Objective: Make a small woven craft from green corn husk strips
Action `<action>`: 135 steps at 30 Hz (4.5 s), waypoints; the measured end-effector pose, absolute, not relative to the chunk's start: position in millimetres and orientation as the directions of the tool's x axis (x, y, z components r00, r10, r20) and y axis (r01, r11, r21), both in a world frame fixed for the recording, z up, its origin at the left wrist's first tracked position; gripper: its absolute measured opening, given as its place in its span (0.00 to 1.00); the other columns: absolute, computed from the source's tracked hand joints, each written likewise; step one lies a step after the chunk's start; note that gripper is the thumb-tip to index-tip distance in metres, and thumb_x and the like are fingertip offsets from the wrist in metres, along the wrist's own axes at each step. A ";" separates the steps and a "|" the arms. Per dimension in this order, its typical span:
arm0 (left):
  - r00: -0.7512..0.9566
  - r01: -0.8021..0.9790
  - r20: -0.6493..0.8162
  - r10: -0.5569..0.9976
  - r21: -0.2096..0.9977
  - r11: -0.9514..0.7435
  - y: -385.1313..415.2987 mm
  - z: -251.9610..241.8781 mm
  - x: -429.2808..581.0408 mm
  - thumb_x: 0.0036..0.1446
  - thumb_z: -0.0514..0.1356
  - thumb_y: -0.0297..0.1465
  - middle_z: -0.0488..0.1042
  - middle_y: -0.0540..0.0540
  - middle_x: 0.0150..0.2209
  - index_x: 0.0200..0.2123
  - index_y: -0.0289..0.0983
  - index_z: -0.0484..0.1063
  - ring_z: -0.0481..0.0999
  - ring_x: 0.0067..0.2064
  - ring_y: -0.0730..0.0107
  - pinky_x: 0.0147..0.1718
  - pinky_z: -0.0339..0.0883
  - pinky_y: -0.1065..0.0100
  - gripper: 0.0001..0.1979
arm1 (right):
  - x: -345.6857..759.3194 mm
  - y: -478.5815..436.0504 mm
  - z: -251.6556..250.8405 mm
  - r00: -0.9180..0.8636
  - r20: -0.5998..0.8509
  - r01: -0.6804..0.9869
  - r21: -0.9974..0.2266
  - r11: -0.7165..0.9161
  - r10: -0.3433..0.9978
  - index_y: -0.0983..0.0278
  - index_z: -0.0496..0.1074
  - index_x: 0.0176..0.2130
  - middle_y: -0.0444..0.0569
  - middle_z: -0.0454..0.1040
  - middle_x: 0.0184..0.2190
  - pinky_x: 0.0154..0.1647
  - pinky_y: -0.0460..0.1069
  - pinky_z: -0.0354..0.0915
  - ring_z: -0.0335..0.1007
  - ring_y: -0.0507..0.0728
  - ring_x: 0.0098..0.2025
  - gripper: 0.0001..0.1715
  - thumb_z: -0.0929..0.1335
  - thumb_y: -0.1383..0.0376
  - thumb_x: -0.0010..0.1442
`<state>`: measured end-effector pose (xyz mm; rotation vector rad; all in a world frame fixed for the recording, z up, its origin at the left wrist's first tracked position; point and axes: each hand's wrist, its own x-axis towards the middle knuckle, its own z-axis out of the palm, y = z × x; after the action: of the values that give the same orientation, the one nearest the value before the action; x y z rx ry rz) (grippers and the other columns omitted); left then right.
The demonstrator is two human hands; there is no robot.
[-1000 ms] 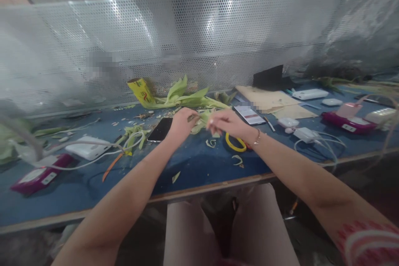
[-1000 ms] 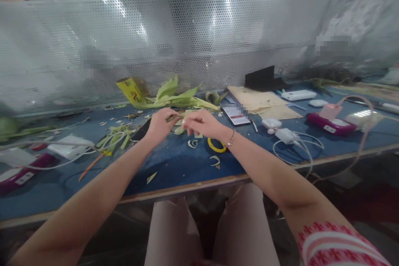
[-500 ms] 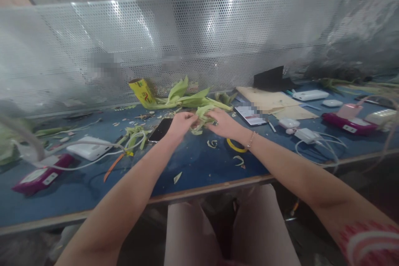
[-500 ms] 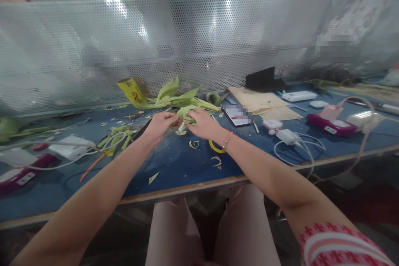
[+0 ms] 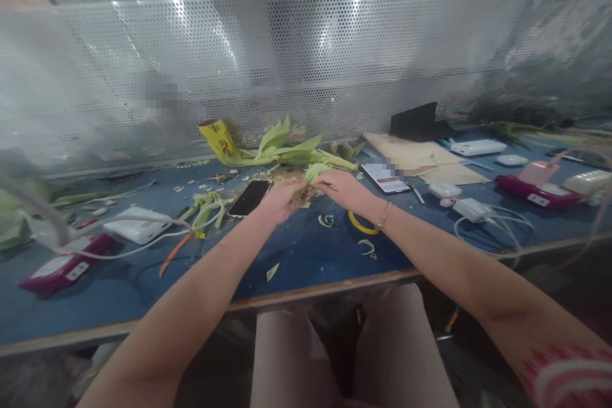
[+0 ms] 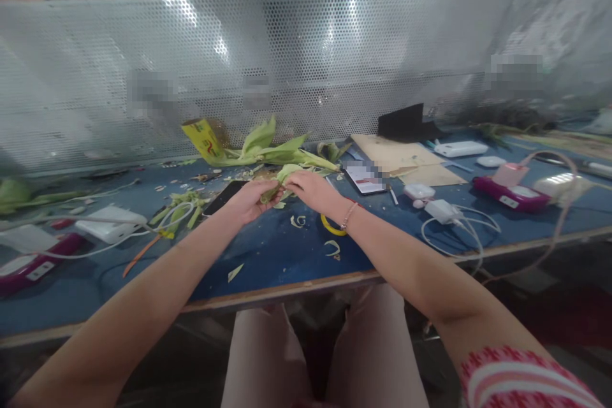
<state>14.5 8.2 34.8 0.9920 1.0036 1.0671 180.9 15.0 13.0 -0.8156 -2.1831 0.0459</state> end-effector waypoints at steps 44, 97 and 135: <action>0.119 -0.256 0.180 0.976 0.956 -0.145 5.6 7.8 27.4 0.40 0.65 0.29 0.72 0.51 0.19 0.22 0.33 0.71 0.68 0.22 0.78 0.24 0.61 0.74 0.06 | 171.9 13.4 1.8 -0.228 0.806 0.529 -0.369 0.764 0.547 0.63 0.72 0.32 0.48 0.75 0.31 0.38 0.51 0.67 0.70 0.55 0.34 0.07 0.64 0.69 0.57; 0.097 -0.044 0.364 0.926 0.931 -0.361 9.1 -0.3 26.8 0.44 0.64 0.30 0.76 0.49 0.26 0.27 0.35 0.78 0.71 0.28 0.73 0.29 0.63 0.72 0.06 | 172.8 12.8 3.9 -0.281 0.814 0.579 -0.278 0.766 0.508 0.62 0.63 0.29 0.48 0.67 0.29 0.37 0.51 0.64 0.63 0.55 0.33 0.05 0.62 0.71 0.55; 0.108 -0.418 0.076 0.991 0.908 -0.024 -4.2 17.0 38.1 0.38 0.63 0.21 0.69 0.51 0.17 0.18 0.32 0.72 0.72 0.24 0.76 0.36 0.68 0.68 0.02 | 178.2 19.9 4.8 -0.338 0.767 0.509 -0.339 0.791 0.546 0.63 0.67 0.31 0.48 0.70 0.32 0.40 0.49 0.62 0.65 0.55 0.38 0.06 0.63 0.67 0.61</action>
<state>38.1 -4.2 17.0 0.9786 0.7791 1.3295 178.2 19.9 4.8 -0.7879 -1.9983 0.0469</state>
